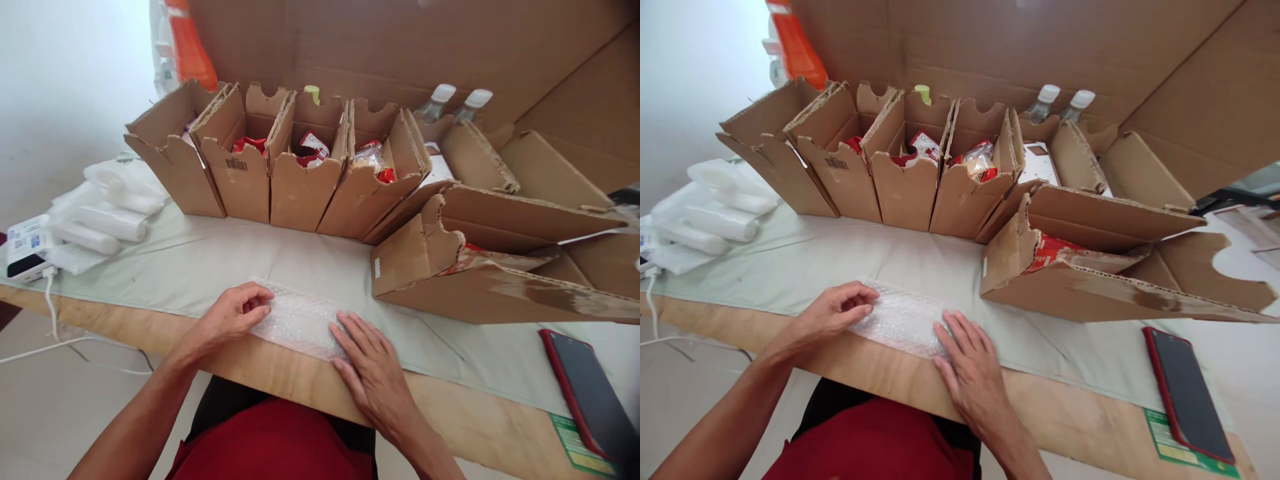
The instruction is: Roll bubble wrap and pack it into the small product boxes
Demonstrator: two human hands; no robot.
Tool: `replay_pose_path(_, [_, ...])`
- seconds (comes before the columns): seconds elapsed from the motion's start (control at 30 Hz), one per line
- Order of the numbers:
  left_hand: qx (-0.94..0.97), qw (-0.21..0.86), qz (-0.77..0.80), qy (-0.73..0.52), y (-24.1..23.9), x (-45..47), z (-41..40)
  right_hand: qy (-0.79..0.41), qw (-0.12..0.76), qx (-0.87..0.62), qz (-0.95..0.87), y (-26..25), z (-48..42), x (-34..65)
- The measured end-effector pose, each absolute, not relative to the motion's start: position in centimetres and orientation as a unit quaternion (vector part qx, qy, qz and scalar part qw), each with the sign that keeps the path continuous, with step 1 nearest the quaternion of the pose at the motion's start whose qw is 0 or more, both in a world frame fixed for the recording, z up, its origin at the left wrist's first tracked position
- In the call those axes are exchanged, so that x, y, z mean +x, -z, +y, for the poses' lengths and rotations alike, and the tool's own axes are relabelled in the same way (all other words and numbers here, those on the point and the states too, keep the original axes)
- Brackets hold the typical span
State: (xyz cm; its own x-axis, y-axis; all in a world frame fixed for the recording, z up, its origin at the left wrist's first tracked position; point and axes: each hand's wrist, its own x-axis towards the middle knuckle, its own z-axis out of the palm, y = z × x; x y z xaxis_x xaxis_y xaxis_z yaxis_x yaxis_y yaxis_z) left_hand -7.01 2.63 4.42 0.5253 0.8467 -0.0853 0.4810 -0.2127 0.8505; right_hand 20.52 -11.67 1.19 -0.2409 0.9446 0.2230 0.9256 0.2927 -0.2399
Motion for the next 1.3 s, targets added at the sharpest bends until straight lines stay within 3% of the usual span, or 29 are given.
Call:
replay_pose_path(0.1, [0.74,0.471,0.436,-0.202,-5.5,-7.2,2.3,-0.017,0.219,-0.623,-0.751,-2.2,-13.0,22.7])
replay_pose_path(0.2, [0.786,0.381,0.433,-0.221,-6.2,-7.1,2.4,-0.009,0.269,-0.635,-0.724,-3.6,-12.0,22.6])
replay_pose_path(0.3, [0.836,0.255,0.432,-0.223,-6.2,-6.9,3.5,-0.011,0.235,-0.637,-0.734,-4.0,-9.6,21.8])
replay_pose_path(0.43, [0.882,0.155,0.422,-0.138,-5.1,-6.5,5.1,-0.019,0.156,-0.675,-0.72,-3.1,-7.4,21.3])
replay_pose_path(0.53, [0.895,0.117,0.411,-0.125,-4.6,-6.3,5.4,-0.055,0.187,-0.671,-0.715,-2.7,-7.4,21.4])
replay_pose_path(0.8, [0.897,0.151,0.402,-0.104,-5.6,-6.2,4.3,-0.113,0.332,-0.669,-0.655,-5.1,-8.7,21.7])
replay_pose_path(1.0, [0.904,0.23,0.34,-0.115,-5.7,-5.3,3.5,-0.153,0.361,-0.658,-0.643,-6.0,-9.1,21.6])
replay_pose_path(1.17, [0.916,0.233,0.317,-0.074,-5.7,-4.5,3.2,-0.094,0.404,-0.633,-0.654,-7.3,-10.3,21.6])
replay_pose_path(1.3, [0.9,0.18,0.333,-0.218,-8.0,-4.4,2.7,-0.04,0.435,-0.613,-0.658,-8.8,-11.0,22.1])
